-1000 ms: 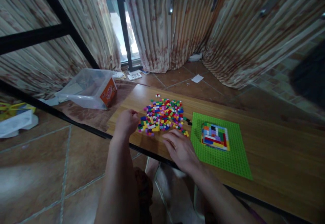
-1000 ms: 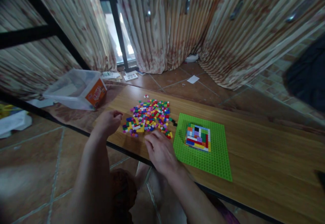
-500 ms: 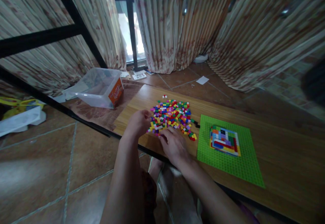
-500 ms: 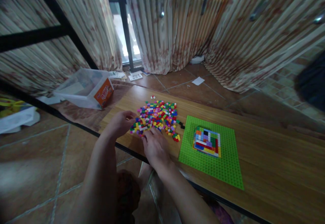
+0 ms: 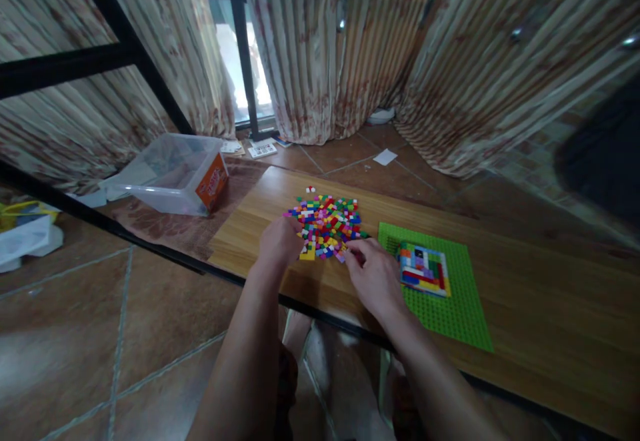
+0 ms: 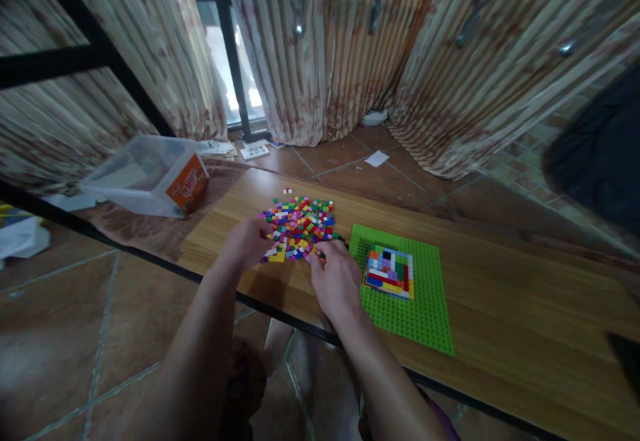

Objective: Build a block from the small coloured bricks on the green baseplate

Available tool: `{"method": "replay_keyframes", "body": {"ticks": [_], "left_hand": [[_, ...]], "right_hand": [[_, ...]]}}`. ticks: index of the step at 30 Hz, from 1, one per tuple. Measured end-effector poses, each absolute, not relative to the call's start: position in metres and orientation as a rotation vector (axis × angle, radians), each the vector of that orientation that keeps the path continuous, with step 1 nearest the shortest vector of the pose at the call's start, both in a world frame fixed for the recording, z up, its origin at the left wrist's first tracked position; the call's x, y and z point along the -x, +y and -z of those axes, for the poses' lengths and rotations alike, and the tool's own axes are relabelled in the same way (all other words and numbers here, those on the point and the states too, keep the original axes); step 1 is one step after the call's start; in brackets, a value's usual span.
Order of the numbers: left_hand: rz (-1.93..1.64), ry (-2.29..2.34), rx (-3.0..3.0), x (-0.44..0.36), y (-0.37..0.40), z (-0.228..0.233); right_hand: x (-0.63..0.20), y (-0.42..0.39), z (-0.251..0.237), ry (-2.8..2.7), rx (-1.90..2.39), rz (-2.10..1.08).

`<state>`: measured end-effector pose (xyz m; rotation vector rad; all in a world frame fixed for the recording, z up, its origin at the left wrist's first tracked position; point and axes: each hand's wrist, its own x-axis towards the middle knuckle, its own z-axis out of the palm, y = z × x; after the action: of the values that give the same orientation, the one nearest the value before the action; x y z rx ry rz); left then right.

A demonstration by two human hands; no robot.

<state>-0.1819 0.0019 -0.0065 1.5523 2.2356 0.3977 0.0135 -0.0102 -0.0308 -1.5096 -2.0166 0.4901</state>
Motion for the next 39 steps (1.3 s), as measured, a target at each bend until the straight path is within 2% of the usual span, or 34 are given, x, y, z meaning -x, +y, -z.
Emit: {"method": "replay_keyframes", "body": {"ticks": [4, 8, 11, 15, 22, 32, 35, 39], "left_hand": [[-0.639, 2.01, -1.616, 0.178, 0.0, 0.003], [-0.859, 1.442, -1.591, 0.166, -0.004, -0.008], [-0.923, 1.24, -1.496, 0.158, -0.005, -0.013], [-0.947, 1.17, -1.382, 0.152, -0.004, -0.014], [-0.989, 1.21, -1.302, 0.145, -0.004, -0.016], [-1.017, 1.228, -1.298, 0.146, -0.005, -0.014], [-1.03, 1.21, -1.277, 0.146, -0.004, -0.012], [-1.077, 1.247, -1.252, 0.145, 0.0, -0.01]], "right_hand": [[-0.013, -0.013, 0.027, -1.877, 1.381, -0.666], [-0.012, -0.011, 0.031, -1.623, 1.224, -1.036], [-0.011, -0.008, 0.035, -1.449, 1.129, -1.254], [-0.012, -0.006, 0.035, -1.315, 1.089, -1.394], [-0.013, -0.008, 0.03, -1.306, 1.065, -1.388], [-0.009, -0.006, 0.026, -0.962, 1.01, -1.696], [-0.009, -0.001, 0.029, -1.021, 1.091, -1.614], [-0.012, 0.002, 0.03, -1.515, 1.359, -1.034]]}}
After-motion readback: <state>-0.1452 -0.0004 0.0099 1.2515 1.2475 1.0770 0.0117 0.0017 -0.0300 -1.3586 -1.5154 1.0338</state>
